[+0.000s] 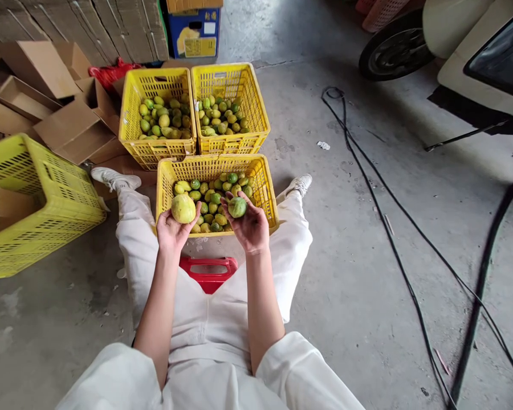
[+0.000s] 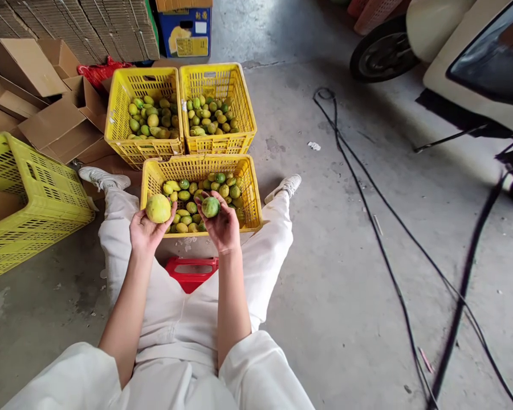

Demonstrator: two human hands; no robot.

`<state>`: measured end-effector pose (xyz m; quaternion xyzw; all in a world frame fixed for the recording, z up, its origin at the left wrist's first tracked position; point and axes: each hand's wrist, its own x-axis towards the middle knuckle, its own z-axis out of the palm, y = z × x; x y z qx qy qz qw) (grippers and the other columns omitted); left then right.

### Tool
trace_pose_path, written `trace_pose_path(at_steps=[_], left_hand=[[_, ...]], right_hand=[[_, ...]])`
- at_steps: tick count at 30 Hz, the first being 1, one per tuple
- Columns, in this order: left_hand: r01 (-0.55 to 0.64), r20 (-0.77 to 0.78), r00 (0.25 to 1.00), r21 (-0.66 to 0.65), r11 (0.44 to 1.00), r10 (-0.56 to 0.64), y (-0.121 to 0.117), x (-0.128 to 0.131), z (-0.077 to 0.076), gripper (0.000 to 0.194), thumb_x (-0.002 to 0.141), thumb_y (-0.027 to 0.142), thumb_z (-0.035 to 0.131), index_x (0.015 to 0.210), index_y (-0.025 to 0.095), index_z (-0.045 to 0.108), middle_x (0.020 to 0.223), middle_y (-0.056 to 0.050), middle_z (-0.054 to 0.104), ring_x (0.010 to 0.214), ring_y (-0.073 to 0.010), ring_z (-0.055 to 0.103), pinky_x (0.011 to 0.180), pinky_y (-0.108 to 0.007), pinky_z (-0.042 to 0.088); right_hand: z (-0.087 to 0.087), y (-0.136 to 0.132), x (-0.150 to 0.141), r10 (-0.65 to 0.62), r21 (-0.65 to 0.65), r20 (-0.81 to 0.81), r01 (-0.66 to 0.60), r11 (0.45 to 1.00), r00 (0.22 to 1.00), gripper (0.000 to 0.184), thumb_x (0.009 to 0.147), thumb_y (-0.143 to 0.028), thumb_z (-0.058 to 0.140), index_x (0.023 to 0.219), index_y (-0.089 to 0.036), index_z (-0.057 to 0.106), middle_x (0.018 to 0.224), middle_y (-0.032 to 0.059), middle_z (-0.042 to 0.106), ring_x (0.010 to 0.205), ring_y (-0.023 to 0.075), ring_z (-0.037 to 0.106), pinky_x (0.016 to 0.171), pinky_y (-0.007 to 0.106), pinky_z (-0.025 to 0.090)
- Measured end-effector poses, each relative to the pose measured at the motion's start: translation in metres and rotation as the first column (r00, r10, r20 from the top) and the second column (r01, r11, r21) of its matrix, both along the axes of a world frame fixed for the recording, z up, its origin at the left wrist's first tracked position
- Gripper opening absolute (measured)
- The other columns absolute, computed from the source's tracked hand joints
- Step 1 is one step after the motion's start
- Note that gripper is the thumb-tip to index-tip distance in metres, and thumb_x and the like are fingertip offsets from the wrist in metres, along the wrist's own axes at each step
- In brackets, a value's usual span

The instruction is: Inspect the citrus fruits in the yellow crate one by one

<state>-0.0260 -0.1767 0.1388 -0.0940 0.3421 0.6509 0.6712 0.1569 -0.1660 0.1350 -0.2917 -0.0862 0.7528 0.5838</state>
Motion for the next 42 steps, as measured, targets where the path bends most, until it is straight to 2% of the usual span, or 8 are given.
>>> trace_pose_path(at_steps=[3, 9, 14, 19, 23, 30, 34, 42], left_hand=[[0.065, -0.043, 0.997, 0.035, 0.997, -0.064, -0.001, -0.006, 0.003, 0.035, 0.095, 0.033, 0.042, 0.118, 0.016, 0.062, 0.117, -0.015, 0.069, 0.108, -0.0254, 0.068, 0.08, -0.034, 0.06], [0.228, 0.03, 0.974, -0.062, 0.972, -0.226, -0.007, -0.005, -0.016, 0.028, 0.088, 0.035, 0.056, 0.106, 0.014, 0.061, 0.095, -0.012, 0.07, 0.087, -0.0215, 0.069, 0.075, -0.033, 0.061], [0.239, -0.015, 0.967, -0.279, 0.93, -0.253, -0.007, 0.004, -0.032, 0.021, 0.091, 0.032, 0.053, 0.1, 0.014, 0.06, 0.091, -0.013, 0.07, 0.092, -0.0263, 0.071, 0.077, -0.04, 0.062], [0.174, -0.078, 0.979, -0.177, 0.969, -0.19, -0.003, 0.003, -0.024, 0.028, 0.091, 0.023, 0.045, 0.112, 0.017, 0.062, 0.101, -0.012, 0.072, 0.107, -0.0291, 0.069, 0.086, -0.046, 0.06], [0.265, -0.086, 0.958, -0.103, 0.959, -0.274, 0.001, -0.001, -0.01, 0.039, 0.095, 0.043, 0.045, 0.113, 0.015, 0.065, 0.09, -0.013, 0.07, 0.081, -0.0235, 0.07, 0.056, -0.027, 0.058], [0.229, -0.035, 0.969, -0.244, 0.942, -0.245, 0.0, 0.001, -0.018, 0.037, 0.094, 0.043, 0.043, 0.102, 0.014, 0.065, 0.089, -0.014, 0.069, 0.079, -0.0213, 0.07, 0.052, -0.024, 0.057], [0.189, -0.057, 0.974, -0.316, 0.93, -0.217, -0.002, 0.001, -0.032, 0.035, 0.093, 0.033, 0.037, 0.104, 0.015, 0.065, 0.094, -0.015, 0.071, 0.091, -0.0285, 0.071, 0.064, -0.038, 0.061], [0.217, 0.065, 0.975, -0.03, 0.976, -0.215, -0.004, -0.001, -0.016, 0.046, 0.097, 0.047, 0.044, 0.126, 0.016, 0.062, 0.1, -0.012, 0.069, 0.089, -0.0213, 0.067, 0.076, -0.035, 0.059]], right_hand=[[0.004, -0.002, 0.004, 0.006, 0.026, 0.036, -0.007, 1.0, 0.999, 0.029, 0.082, -0.03, 0.063, 0.11, -0.027, 0.069, 0.109, 0.0007, 0.072, 0.101, 0.0175, 0.069, 0.083, 0.032, 0.061], [-0.025, -0.003, -0.007, 0.07, -0.176, -0.049, -0.077, 0.981, 0.996, 0.023, 0.074, -0.022, 0.073, 0.097, -0.023, 0.069, 0.089, -0.0023, 0.071, 0.069, 0.0071, 0.062, 0.043, 0.01, 0.044], [-0.048, 0.0, -0.013, 0.063, -0.345, 0.031, -0.048, 0.937, 0.998, 0.013, 0.076, -0.021, 0.064, 0.09, -0.02, 0.066, 0.08, 0.0008, 0.069, 0.074, 0.0145, 0.066, 0.061, 0.025, 0.058], [-0.031, -0.001, -0.005, 0.054, -0.13, 0.098, -0.041, 0.991, 0.994, 0.037, 0.069, -0.014, 0.066, 0.104, -0.024, 0.067, 0.099, 0.0005, 0.073, 0.09, 0.0176, 0.068, 0.079, 0.034, 0.06], [-0.015, -0.002, -0.003, 0.019, -0.01, 0.048, -0.018, 1.0, 0.999, 0.029, 0.076, -0.026, 0.072, 0.104, -0.027, 0.068, 0.103, -0.0021, 0.072, 0.086, 0.0121, 0.066, 0.071, 0.022, 0.057], [-0.052, -0.002, -0.012, 0.071, -0.263, 0.125, -0.035, 0.964, 0.99, 0.021, 0.073, -0.033, 0.077, 0.078, -0.02, 0.061, 0.069, -0.004, 0.06, 0.054, 0.0064, 0.05, 0.042, 0.015, 0.035], [-0.065, -0.002, -0.014, 0.038, -0.3, 0.205, 0.025, 0.954, 0.978, 0.024, 0.07, -0.03, 0.077, 0.087, -0.022, 0.063, 0.075, -0.0043, 0.064, 0.064, 0.0108, 0.061, 0.048, 0.018, 0.042], [-0.026, -0.004, 0.007, 0.055, -0.015, 0.055, -0.054, 0.998, 0.997, 0.032, 0.079, -0.034, 0.068, 0.112, -0.03, 0.067, 0.113, -0.0004, 0.071, 0.086, 0.0133, 0.065, 0.065, 0.023, 0.053]])
